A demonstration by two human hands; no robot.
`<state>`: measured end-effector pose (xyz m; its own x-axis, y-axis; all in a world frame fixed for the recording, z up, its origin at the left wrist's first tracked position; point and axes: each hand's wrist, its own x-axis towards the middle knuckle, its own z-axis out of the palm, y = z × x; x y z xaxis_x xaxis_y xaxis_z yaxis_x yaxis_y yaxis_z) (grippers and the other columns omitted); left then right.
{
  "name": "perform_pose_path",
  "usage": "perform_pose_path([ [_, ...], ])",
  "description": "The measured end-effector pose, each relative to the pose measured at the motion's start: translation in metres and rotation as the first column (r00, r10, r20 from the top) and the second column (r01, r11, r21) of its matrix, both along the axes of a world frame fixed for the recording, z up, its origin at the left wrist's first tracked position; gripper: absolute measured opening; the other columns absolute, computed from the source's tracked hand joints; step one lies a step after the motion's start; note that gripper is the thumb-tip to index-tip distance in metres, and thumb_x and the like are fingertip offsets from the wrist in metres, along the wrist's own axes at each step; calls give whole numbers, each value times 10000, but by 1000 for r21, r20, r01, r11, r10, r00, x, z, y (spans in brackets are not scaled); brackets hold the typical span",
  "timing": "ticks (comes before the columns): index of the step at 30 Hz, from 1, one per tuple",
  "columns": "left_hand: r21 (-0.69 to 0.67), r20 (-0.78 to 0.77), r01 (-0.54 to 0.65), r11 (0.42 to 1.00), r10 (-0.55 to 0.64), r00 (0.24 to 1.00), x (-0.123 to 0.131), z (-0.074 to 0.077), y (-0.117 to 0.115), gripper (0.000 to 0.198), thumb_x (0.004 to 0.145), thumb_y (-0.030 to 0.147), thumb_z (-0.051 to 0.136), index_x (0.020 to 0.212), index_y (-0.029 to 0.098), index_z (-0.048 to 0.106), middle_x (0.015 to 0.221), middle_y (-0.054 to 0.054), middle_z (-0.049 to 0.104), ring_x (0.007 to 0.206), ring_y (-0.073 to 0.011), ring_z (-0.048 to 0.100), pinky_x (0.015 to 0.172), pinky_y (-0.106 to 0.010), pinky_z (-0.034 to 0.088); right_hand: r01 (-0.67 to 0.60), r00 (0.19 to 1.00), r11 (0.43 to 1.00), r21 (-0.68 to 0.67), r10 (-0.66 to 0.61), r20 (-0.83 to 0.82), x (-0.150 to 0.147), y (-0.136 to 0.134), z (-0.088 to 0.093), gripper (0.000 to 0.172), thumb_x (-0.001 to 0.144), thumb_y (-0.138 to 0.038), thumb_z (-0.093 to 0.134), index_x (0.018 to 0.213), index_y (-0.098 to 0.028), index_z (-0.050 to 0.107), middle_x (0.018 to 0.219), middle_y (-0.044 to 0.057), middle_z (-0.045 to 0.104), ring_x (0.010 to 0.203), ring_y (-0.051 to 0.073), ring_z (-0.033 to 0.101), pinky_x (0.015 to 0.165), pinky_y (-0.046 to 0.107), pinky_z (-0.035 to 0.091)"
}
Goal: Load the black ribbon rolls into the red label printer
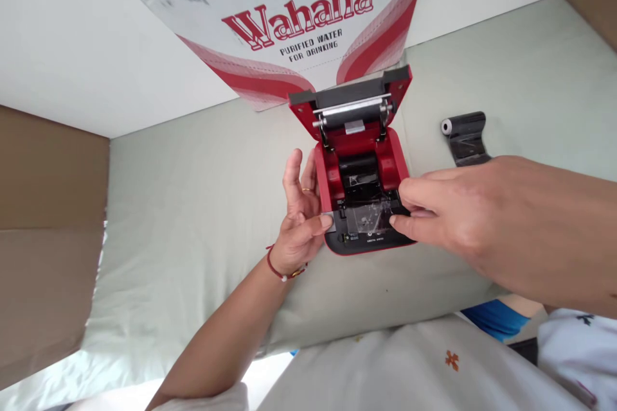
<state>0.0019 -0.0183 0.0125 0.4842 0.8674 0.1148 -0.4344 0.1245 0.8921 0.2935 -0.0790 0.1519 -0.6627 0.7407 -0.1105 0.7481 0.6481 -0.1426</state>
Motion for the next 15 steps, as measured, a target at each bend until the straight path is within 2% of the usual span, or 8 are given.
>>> perform_pose_path([
  [4,40,-25,-22,999,23,999,1,-7,1,958,976,594,1013,1805,562,535,2050,29,419,1962,-398,329,1604,-677,348,-28,999,1000,-2,28,-43,-5,24,8,114,923,-153,709,893,-255,751,856,35,669,679,187,436,661,403,240],
  [6,53,-28,-35,998,36,999,2,-9,2,953,959,646,1012,1793,542,562,2039,20,439,1953,-416,346,1597,-677,367,23,997,1000,7,-23,-78,-12,41,11,278,1003,-119,588,1016,-252,832,997,34,771,660,172,460,654,394,280],
  [8,62,-30,-40,997,42,999,2,-11,4,940,949,664,1012,1778,545,585,2029,21,456,1938,-422,375,1586,-680,392,131,986,991,7,-130,-107,-22,56,10,427,1081,-123,490,1176,-242,889,1169,50,840,708,177,559,681,388,376],
  [11,71,-25,-38,997,39,999,1,-12,6,927,939,658,1020,1763,548,610,2020,25,471,1930,-431,388,1583,-697,394,243,962,970,-11,-242,-123,-31,68,8,453,1147,-167,471,1260,-217,907,1240,79,874,909,222,733,785,374,493],
  [13,65,-16,-35,997,36,999,1,-13,7,925,937,650,1027,1760,549,614,2017,29,474,1941,-433,364,1594,-703,368,226,963,974,-22,-227,-148,-27,65,9,446,1212,-241,465,1258,-226,908,1201,73,882,956,236,767,822,372,527],
  [15,59,-12,-39,997,40,999,1,-14,8,921,942,648,1028,1758,544,616,2012,24,481,1947,-431,353,1600,-699,354,143,969,989,-37,-148,-199,-17,55,12,433,1267,-384,492,1320,-257,903,1238,65,886,968,240,782,839,375,553],
])
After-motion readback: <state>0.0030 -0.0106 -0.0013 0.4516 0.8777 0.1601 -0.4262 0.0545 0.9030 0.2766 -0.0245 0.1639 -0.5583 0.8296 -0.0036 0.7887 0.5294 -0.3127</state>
